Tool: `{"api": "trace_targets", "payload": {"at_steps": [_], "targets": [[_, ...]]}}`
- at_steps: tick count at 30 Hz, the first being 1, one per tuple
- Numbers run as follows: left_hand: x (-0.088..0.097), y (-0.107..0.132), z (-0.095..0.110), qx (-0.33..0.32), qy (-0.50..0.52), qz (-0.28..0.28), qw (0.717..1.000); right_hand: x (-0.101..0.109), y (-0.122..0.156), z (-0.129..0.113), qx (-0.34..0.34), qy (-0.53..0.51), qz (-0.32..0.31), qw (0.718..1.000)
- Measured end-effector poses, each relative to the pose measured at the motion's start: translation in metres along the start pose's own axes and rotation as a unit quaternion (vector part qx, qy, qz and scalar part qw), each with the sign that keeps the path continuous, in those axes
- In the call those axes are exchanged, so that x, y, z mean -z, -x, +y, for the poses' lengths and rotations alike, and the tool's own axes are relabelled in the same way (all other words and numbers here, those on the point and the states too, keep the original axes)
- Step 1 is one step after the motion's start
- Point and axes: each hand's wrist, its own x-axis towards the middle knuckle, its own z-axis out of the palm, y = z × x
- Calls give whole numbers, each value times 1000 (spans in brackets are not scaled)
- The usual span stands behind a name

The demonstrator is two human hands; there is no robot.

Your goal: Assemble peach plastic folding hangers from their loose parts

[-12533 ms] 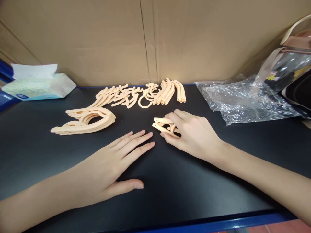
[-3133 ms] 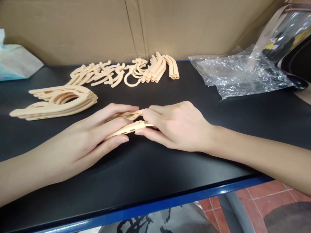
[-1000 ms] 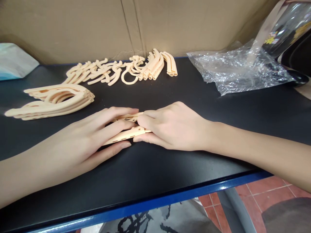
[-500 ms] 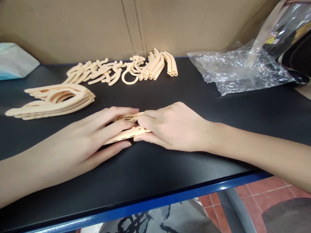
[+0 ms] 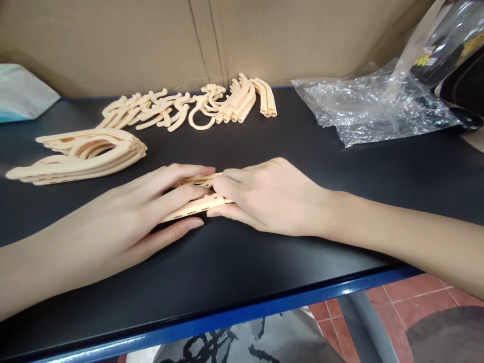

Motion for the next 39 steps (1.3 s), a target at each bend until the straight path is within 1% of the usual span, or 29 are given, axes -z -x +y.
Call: {"api": "trace_targets", "payload": {"at_steps": [6, 11, 21, 25, 27, 30, 36, 39], "targets": [[-1, 1, 0, -5, -9, 0, 1000, -1, 0, 0, -2, -21, -4, 1000], [-1, 1, 0, -5, -16, -2, 1000, 1, -1, 1, -6, -2, -28, 1000], [-2, -1, 0, 1, -4, -10, 1000, 2, -1, 4, 19, 9, -12, 1000], [-2, -1, 0, 6, 1, -14, 1000, 1, 0, 4, 14, 45, -5, 999], [-2, -1, -1, 10, 2, -12, 1000, 1, 0, 3, 5, 64, 5, 998], [-1, 0, -1, 23, 5, -10, 1000, -1, 0, 4, -19, 62, 28, 997], [1, 2, -1, 43, 15, -1, 999, -4, -1, 7, -94, 80, 73, 990], [1, 3, -2, 41, 13, 1, 999, -3, -2, 11, -131, 85, 94, 983]]}}
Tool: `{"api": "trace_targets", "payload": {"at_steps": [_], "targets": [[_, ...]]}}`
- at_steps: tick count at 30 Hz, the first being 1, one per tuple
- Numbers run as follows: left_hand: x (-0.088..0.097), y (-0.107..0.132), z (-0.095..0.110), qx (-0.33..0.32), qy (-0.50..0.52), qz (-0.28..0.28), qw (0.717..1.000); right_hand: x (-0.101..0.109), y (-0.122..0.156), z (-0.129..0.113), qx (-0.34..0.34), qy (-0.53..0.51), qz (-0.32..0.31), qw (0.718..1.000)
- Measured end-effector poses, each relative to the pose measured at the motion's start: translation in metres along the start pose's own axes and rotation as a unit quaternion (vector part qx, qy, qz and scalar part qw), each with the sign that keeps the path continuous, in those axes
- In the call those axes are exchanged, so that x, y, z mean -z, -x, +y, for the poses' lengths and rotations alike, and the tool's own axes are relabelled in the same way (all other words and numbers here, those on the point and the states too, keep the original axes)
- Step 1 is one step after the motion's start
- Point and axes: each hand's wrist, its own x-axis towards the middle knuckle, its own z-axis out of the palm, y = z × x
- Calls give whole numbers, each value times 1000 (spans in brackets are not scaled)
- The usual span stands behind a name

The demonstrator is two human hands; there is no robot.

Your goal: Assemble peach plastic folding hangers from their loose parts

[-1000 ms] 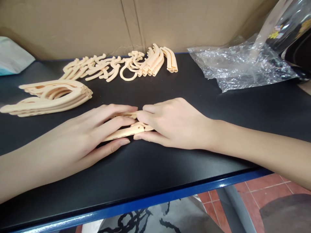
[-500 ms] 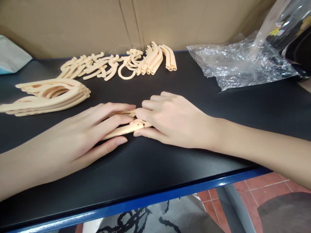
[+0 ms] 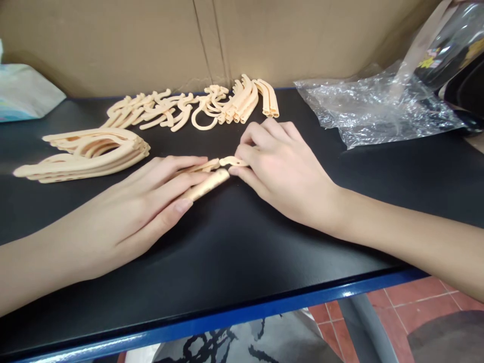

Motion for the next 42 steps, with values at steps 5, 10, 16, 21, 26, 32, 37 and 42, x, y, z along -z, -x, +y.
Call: {"api": "trace_targets", "payload": {"at_steps": [5, 10, 16, 21, 26, 32, 37, 42], "targets": [[-1, 1, 1, -2, 3, 1, 1000, 0, -3, 6, -23, -8, 16, 1000], [-1, 0, 4, 0, -4, 8, 1000, 0, -3, 4, -14, -24, -5, 1000], [-1, -2, 5, 16, -8, 13, 1000, 3, 0, -1, 21, -76, -47, 996], [-4, -1, 5, 19, 46, 28, 998, 5, 0, -3, -2, -82, -86, 993], [-5, 0, 6, 24, 108, 13, 994, 5, 0, -3, -18, -93, -86, 992], [-4, -1, 5, 16, 132, 6, 991, 8, -1, -4, -11, -142, -110, 984], [-3, -1, 4, 7, 142, 2, 990, 8, 0, -5, 33, -168, -102, 980], [-2, -2, 5, -2, 143, -3, 990, 8, 2, -6, 26, -173, -82, 981]]}}
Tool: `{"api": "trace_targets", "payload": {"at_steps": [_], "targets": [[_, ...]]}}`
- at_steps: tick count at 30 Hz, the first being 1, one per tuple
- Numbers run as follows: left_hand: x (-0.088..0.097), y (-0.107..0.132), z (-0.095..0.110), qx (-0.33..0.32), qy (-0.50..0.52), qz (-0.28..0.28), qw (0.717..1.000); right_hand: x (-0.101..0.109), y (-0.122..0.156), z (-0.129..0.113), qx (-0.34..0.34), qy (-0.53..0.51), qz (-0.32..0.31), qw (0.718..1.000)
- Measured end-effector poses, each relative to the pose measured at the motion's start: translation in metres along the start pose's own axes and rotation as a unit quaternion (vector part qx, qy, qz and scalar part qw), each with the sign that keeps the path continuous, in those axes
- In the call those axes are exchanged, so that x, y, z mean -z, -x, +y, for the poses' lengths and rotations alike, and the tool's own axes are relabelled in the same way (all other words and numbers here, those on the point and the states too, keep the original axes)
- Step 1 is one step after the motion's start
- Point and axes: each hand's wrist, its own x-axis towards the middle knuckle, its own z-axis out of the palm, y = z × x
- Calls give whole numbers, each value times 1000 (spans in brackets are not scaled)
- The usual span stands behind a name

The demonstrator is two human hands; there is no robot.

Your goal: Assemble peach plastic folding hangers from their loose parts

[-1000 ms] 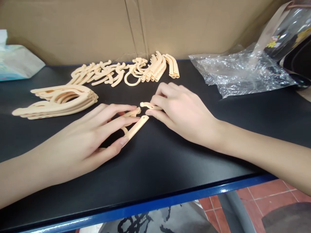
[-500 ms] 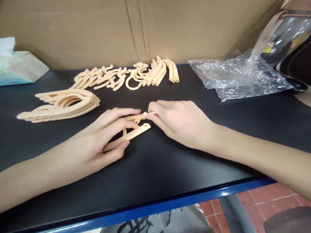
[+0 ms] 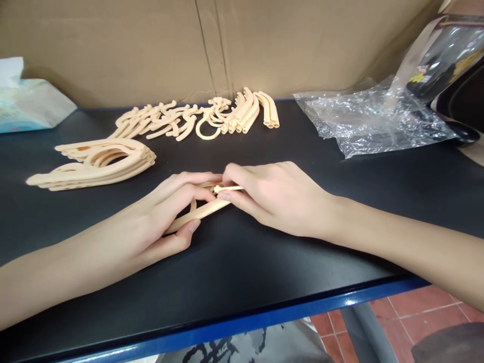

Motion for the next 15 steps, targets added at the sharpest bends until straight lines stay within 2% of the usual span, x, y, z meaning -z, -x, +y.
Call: {"api": "trace_targets", "payload": {"at_steps": [6, 15], "targets": [[-2, 1, 1, -21, 23, -6, 1000, -1, 0, 2, -28, 6, 53, 998], [-2, 0, 1, -38, 21, 3, 999, -1, 0, 3, -1, 3, 37, 999]]}}
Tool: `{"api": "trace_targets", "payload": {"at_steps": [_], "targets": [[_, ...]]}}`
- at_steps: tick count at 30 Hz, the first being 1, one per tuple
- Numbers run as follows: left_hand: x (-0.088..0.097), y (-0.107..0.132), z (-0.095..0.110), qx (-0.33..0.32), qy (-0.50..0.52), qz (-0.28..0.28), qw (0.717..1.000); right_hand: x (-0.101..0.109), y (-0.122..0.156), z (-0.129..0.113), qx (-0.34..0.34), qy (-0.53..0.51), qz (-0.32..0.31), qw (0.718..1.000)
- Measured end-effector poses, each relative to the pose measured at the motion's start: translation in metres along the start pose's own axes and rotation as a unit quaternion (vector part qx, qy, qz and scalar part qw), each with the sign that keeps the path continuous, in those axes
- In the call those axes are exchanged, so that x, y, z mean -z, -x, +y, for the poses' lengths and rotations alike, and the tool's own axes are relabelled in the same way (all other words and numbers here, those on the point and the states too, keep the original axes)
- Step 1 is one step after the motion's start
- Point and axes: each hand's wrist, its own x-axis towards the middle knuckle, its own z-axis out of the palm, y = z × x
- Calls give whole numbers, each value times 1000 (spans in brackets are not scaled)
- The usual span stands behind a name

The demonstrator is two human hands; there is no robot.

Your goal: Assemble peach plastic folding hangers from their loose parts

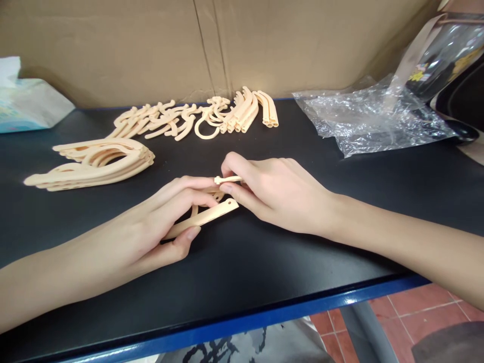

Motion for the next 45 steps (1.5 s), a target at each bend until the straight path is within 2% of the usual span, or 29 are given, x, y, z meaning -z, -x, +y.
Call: {"api": "trace_targets", "payload": {"at_steps": [11, 20, 32, 45], "targets": [[1, -1, 2, 16, -9, 0, 1000, 1, 0, 1, 2, -5, -6, 1000], [0, -1, 1, 17, 0, 6, 1000, 3, 1, -3, 2, -19, -44, 999], [0, -1, -1, 23, -5, -4, 1000, 3, 1, 0, 53, -3, -53, 997], [-1, -1, -1, 20, -38, -20, 999, 3, 1, -1, 75, 23, -62, 995]]}}
